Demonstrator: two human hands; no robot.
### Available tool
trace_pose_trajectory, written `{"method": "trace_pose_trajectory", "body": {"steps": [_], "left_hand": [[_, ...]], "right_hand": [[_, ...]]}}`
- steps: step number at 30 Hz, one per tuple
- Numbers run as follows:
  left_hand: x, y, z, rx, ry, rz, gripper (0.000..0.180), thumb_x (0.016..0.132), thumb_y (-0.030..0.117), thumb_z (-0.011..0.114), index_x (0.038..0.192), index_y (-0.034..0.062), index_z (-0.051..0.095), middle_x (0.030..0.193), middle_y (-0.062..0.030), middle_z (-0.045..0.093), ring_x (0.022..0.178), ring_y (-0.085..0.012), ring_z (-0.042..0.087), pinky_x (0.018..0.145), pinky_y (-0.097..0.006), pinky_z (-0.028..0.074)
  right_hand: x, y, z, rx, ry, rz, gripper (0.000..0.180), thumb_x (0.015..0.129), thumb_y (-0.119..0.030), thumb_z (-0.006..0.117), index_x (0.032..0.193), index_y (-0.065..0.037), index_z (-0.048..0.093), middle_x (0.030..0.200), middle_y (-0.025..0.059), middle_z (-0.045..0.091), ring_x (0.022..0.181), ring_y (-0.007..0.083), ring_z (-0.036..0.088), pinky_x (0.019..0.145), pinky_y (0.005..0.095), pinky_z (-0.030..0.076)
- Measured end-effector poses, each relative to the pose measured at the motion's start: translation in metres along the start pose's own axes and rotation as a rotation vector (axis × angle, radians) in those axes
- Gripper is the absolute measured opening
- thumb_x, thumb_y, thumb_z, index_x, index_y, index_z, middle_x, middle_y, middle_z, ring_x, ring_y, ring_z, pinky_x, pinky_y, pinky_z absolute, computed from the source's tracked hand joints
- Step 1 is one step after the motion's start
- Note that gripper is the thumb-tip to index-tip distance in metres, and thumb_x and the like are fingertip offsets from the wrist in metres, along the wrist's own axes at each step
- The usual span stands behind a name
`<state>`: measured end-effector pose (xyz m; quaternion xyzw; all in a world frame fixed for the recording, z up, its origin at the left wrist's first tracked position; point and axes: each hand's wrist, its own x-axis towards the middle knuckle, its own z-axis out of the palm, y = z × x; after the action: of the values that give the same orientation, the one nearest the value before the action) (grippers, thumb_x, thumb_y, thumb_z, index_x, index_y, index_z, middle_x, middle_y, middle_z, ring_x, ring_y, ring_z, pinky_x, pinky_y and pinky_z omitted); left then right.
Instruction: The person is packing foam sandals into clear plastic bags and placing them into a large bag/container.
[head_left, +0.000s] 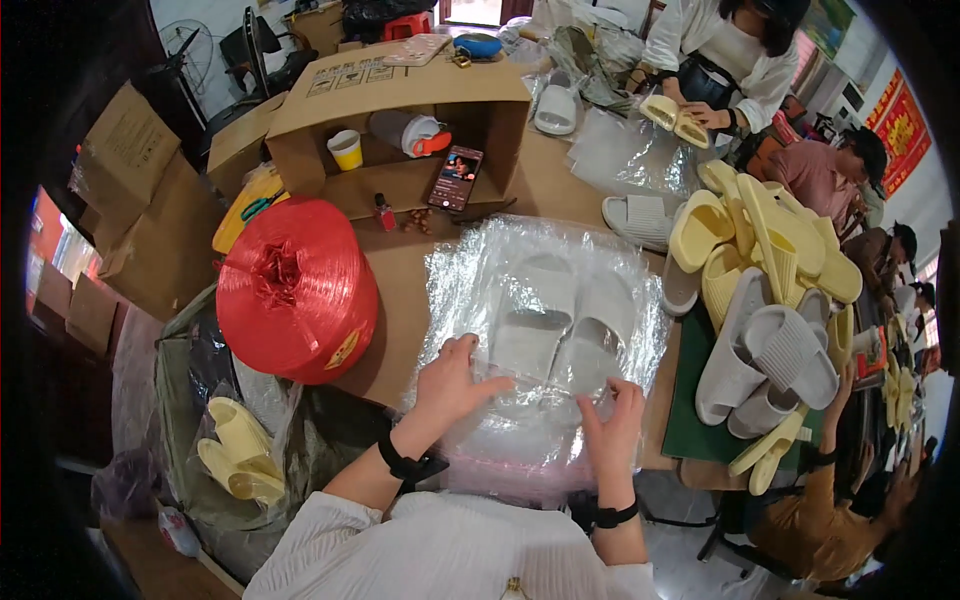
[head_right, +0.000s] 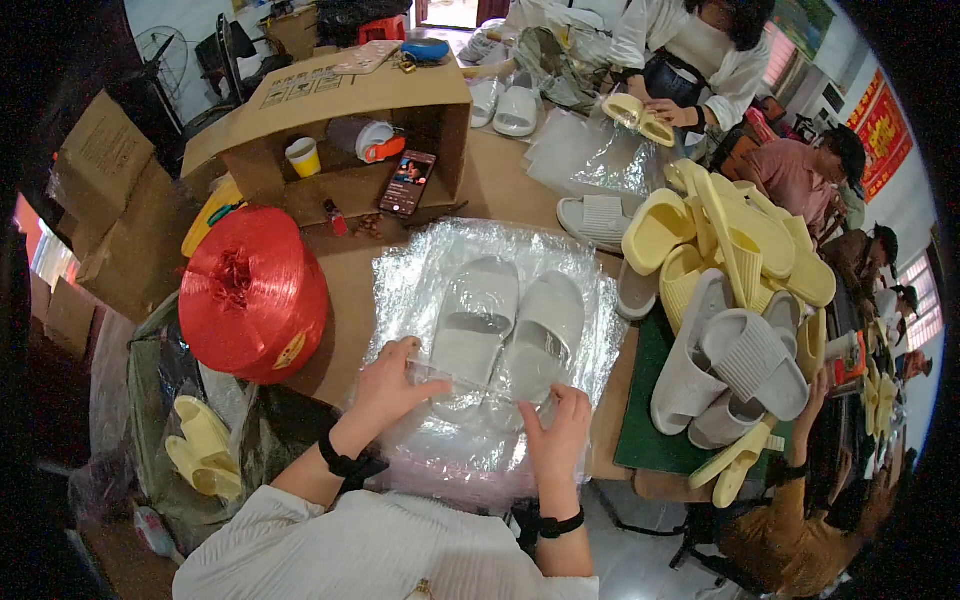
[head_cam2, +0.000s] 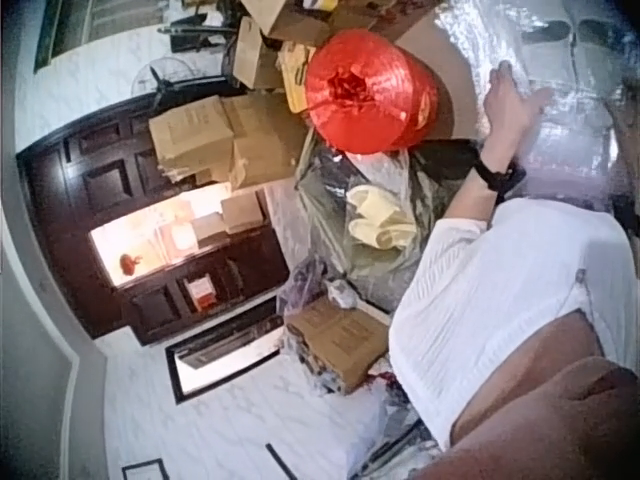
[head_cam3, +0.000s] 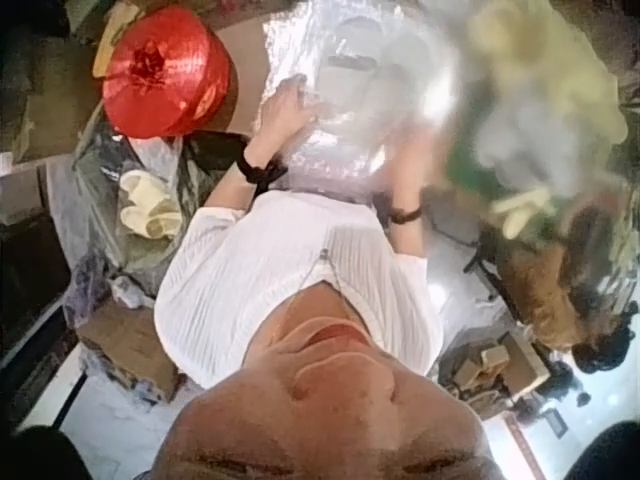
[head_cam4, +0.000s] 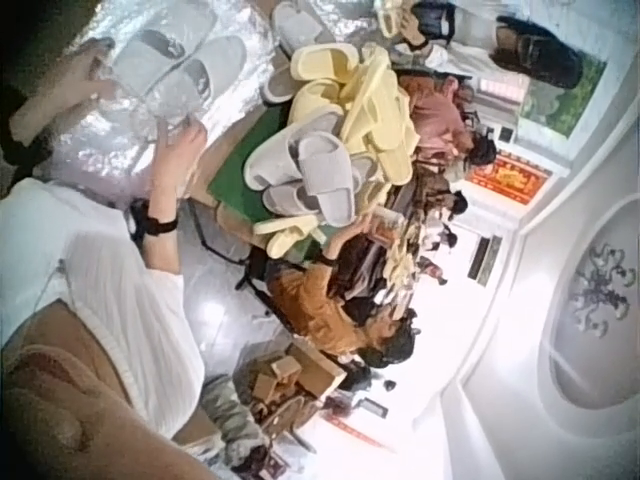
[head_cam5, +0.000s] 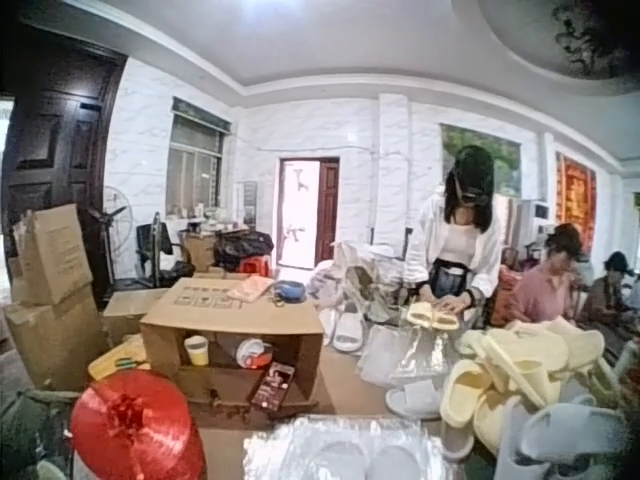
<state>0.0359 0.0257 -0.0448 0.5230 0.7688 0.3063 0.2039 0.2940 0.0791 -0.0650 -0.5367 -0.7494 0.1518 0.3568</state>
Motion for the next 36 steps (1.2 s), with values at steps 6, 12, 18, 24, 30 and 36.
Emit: {"method": "trace_pose_trajectory", "body": {"steps": [6,12,18,24,30,36], "left_hand": [[0.009,0.001,0.007,-0.063,-0.061,0.027,0.061,0.075,0.043,0.079,0.113,0.0002,0.060,0.106,-0.0181,0.059,0.099,-0.0339,0.060,0.084,-0.043,0.048],[0.007,0.013,0.012,-0.449,-0.128,0.036,0.053,0.077,0.026,0.077,0.115,0.0026,0.049,0.098,-0.0178,0.058,0.090,-0.0333,0.058,0.079,-0.040,0.047],[-0.005,0.013,0.023,-0.894,-0.296,0.060,0.063,0.086,0.011,0.074,0.139,0.0036,0.041,0.112,-0.0055,0.061,0.104,-0.0142,0.058,0.091,-0.032,0.048],[-0.021,0.036,-0.002,-1.111,-0.664,0.066,0.059,0.091,0.013,0.071,0.143,0.0011,0.046,0.124,-0.0066,0.061,0.112,-0.0140,0.057,0.097,-0.031,0.046],[-0.044,0.032,0.008,-1.247,-0.726,0.018,0.067,0.093,0.015,0.069,0.147,0.0000,0.034,0.135,-0.0079,0.054,0.119,-0.0135,0.053,0.100,-0.031,0.045],[-0.061,0.027,0.000,-1.346,-0.734,0.130,0.062,0.093,0.014,0.069,0.145,0.0010,0.039,0.135,-0.0065,0.056,0.120,-0.0139,0.053,0.103,-0.033,0.044]], "right_hand": [[0.000,0.011,0.009,0.101,-0.035,0.049,0.047,0.077,-0.017,0.081,0.112,0.002,0.055,0.104,0.0162,0.054,0.099,0.0313,0.052,0.087,0.0402,0.044],[-0.005,0.022,0.014,0.249,0.019,0.120,0.057,0.075,-0.012,0.082,0.121,0.002,0.053,0.108,0.0130,0.053,0.094,0.0245,0.051,0.086,0.0359,0.044],[-0.006,-0.003,-0.007,0.293,0.109,0.255,0.076,0.070,-0.009,0.085,0.134,0.002,0.045,0.126,0.0114,0.050,0.093,0.0201,0.049,0.085,0.0324,0.045],[-0.040,0.046,-0.035,0.944,-0.054,0.564,0.059,0.074,-0.004,0.081,0.125,0.003,0.052,0.120,0.0098,0.059,0.096,0.0147,0.058,0.083,0.0280,0.049],[-0.034,-0.014,-0.032,0.838,0.046,0.334,0.052,0.087,-0.007,0.071,0.132,0.002,0.046,0.122,0.0115,0.060,0.105,0.0187,0.058,0.092,0.0324,0.047],[-0.062,-0.031,-0.011,0.887,0.265,0.611,0.052,0.094,-0.004,0.060,0.140,0.002,0.038,0.139,0.0173,0.046,0.123,0.0282,0.049,0.105,0.0445,0.043]]}}
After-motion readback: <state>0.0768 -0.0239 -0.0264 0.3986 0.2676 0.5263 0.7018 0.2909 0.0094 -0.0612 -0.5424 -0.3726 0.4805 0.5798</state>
